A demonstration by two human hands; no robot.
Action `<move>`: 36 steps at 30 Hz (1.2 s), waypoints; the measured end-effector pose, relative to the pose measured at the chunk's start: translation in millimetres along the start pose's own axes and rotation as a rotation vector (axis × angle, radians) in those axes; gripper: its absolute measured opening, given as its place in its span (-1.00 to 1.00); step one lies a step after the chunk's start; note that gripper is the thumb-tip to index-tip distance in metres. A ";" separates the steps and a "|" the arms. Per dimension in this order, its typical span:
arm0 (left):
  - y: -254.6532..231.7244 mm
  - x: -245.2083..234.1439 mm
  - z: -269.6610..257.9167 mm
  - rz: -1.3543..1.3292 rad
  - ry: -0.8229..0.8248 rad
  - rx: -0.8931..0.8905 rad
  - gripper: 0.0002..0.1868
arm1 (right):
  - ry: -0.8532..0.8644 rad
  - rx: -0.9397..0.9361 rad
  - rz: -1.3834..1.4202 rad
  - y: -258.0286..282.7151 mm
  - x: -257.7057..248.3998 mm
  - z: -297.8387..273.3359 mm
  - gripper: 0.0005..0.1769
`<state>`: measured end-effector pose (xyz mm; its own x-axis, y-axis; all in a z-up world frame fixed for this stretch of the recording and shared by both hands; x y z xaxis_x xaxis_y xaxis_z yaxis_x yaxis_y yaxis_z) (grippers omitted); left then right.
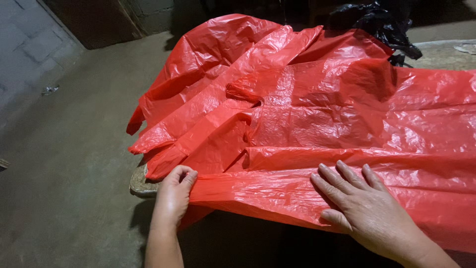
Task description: The person folds a red plastic sheet on a table, aligning edges and pressing folds to create a compact rectangular bundle. The folded bundle is placed on top of other similar bundles already on the table.
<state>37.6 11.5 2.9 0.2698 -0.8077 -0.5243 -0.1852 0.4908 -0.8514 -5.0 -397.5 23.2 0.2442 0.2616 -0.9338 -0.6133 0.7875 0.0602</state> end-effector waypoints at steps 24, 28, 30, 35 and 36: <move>-34.9 -26.0 -16.8 0.362 -0.242 0.057 -0.73 | 0.041 0.003 -0.017 -8.0 -1.3 -6.8 -0.13; -34.7 -24.2 -10.8 0.348 -0.157 -0.071 -0.56 | 0.042 0.016 -0.012 -7.0 -2.3 -5.6 -0.13; -36.6 -19.2 -11.2 0.500 -0.128 -0.093 -0.53 | 0.050 0.023 -0.013 -5.4 -3.1 -4.8 -0.12; -45.9 -8.2 -11.1 0.546 -0.214 0.009 -0.61 | 0.022 0.015 0.003 -4.4 -6.7 -5.4 -0.12; -44.6 -7.9 -9.5 0.549 -0.212 -0.016 -0.62 | 0.025 0.015 0.011 -5.1 -7.0 -5.5 -0.13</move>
<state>34.7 -7.2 45.2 0.3131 -0.3525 -0.8819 -0.3655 0.8123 -0.4545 -7.7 -406.4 27.5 0.2190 0.2564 -0.9414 -0.6045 0.7931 0.0753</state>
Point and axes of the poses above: each hand's wrist, its own z-axis towards the middle knuckle, its own x-axis out of the palm, y = z × x, the point moved 4 cm from there along z, towards the middle knuckle, and after that the axes turned 6 degrees about z, right-handed, at the moved point
